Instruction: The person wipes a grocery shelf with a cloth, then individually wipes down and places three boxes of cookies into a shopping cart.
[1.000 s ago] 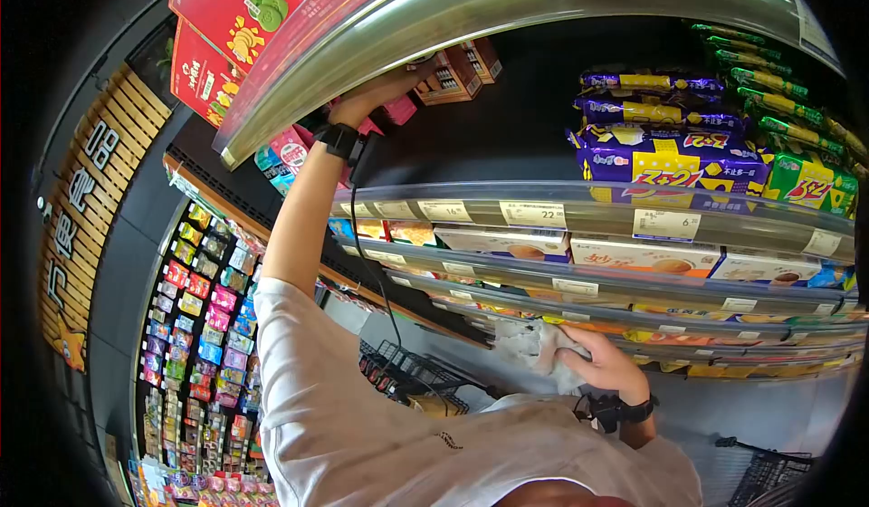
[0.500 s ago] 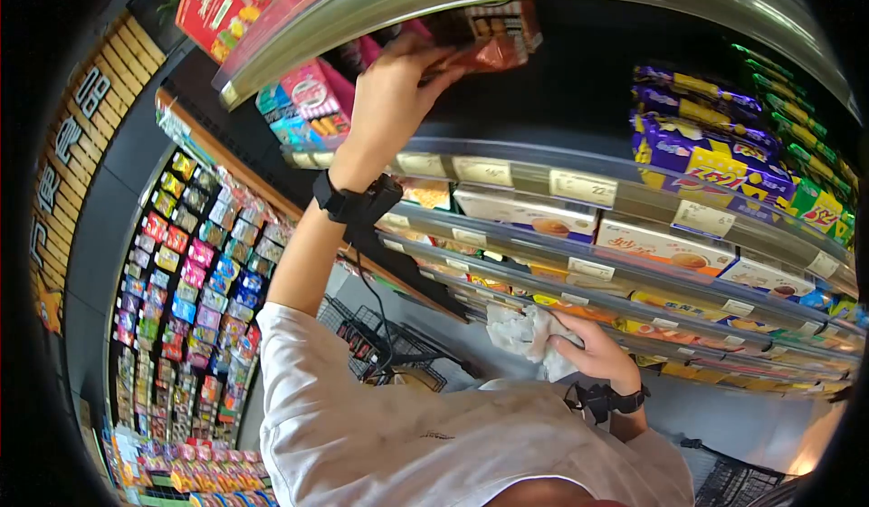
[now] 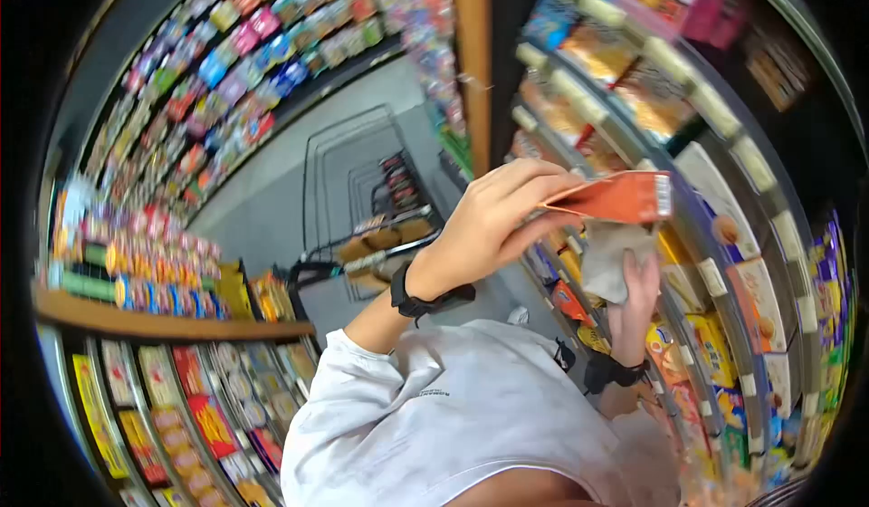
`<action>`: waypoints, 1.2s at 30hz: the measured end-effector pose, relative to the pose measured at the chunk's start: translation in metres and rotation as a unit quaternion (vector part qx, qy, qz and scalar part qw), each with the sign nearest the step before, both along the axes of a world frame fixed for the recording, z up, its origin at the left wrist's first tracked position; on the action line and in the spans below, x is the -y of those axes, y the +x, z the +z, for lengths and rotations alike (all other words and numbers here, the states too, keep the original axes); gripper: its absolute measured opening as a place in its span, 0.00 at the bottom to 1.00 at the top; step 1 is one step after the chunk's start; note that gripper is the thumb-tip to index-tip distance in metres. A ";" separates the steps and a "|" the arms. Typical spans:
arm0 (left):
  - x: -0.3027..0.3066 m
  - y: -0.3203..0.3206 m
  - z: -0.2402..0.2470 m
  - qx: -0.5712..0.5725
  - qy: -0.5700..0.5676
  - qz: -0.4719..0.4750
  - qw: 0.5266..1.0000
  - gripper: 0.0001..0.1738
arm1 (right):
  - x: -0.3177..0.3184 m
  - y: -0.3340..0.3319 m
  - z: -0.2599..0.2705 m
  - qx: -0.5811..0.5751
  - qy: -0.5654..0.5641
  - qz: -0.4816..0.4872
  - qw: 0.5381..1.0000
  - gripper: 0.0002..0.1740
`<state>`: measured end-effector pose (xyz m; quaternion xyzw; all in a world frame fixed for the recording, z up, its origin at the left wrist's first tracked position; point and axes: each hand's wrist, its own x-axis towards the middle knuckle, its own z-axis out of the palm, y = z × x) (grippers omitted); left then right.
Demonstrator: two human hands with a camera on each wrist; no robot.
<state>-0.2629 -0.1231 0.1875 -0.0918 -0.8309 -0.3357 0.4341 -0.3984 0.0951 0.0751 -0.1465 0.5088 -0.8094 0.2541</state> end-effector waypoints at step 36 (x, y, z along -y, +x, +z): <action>0.070 0.296 -0.109 0.154 0.444 0.150 0.870 0.24 | 0.151 0.198 -0.060 -0.173 0.199 0.282 0.922 0.22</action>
